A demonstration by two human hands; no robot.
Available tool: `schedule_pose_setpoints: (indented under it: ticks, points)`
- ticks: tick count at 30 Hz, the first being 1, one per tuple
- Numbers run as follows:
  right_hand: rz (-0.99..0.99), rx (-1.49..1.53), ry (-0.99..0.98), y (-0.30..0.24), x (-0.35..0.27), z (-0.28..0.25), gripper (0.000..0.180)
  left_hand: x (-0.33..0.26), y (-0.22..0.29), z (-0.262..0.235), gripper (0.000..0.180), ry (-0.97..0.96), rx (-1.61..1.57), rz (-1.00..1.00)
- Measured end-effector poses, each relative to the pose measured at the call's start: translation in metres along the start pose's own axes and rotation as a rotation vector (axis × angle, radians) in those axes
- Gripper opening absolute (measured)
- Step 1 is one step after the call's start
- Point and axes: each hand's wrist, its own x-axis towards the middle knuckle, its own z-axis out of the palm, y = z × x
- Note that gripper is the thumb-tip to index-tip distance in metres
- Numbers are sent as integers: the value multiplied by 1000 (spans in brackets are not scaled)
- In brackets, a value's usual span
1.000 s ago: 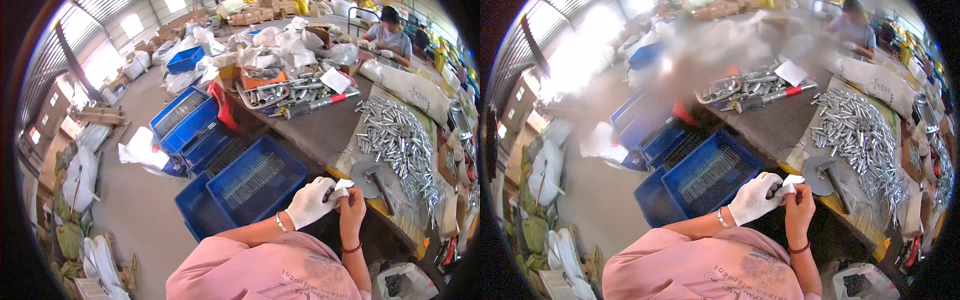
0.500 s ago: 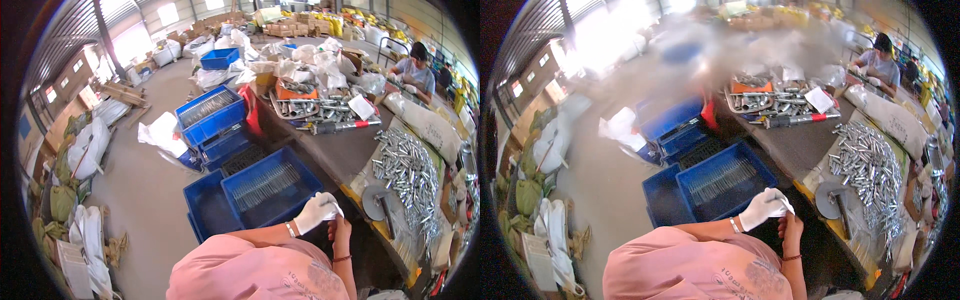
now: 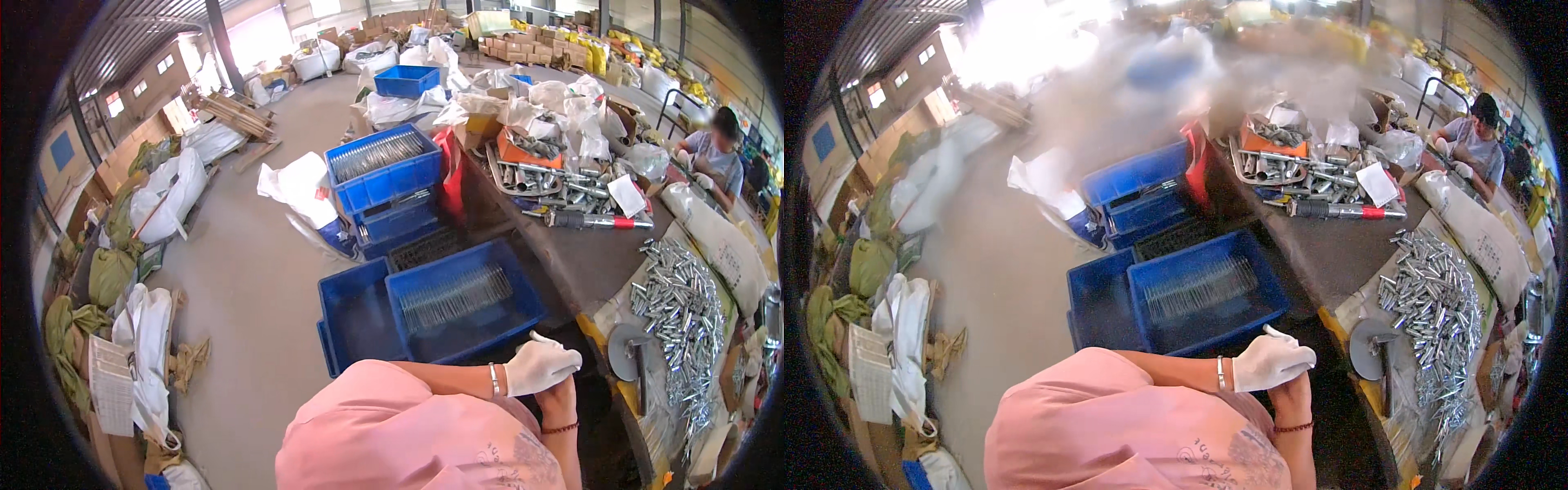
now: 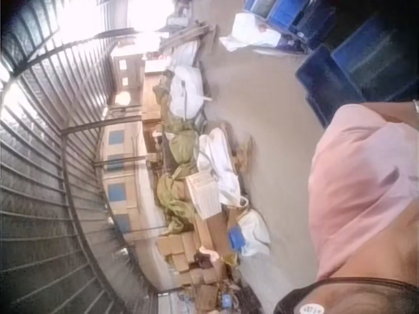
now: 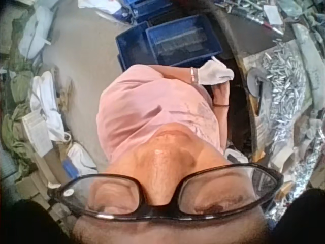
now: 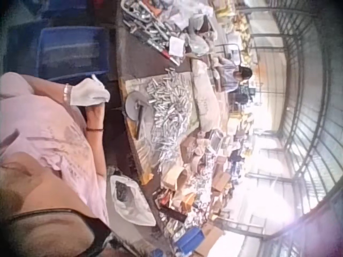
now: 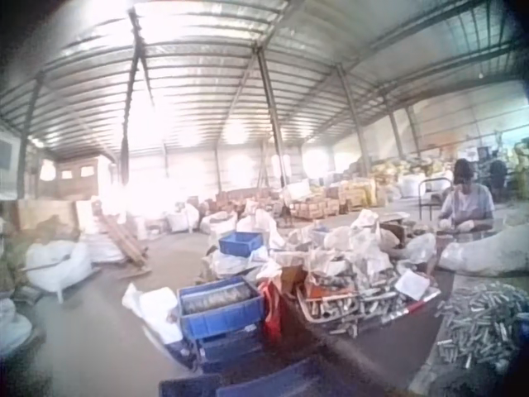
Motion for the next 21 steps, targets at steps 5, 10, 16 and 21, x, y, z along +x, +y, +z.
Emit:
schedule_pose_setpoints:
  ticks: [5, 10, 16, 21]
  points:
    - [130, -147, -383, -21, 40, 30, 89, 11, 8, 7, 21, 92, 357, -120]
    - [196, 14, -281, -24, 56, 33, 82, 15, -7, -6, 20, 85, 188, 24]
    - [196, -99, -151, -36, 57, 43, 84, 15, -5, 0, 19, 117, 279, 22]
    - [69, -43, -18, -41, 57, 59, 77, 17, 1, -16, 17, 88, 51, 137]
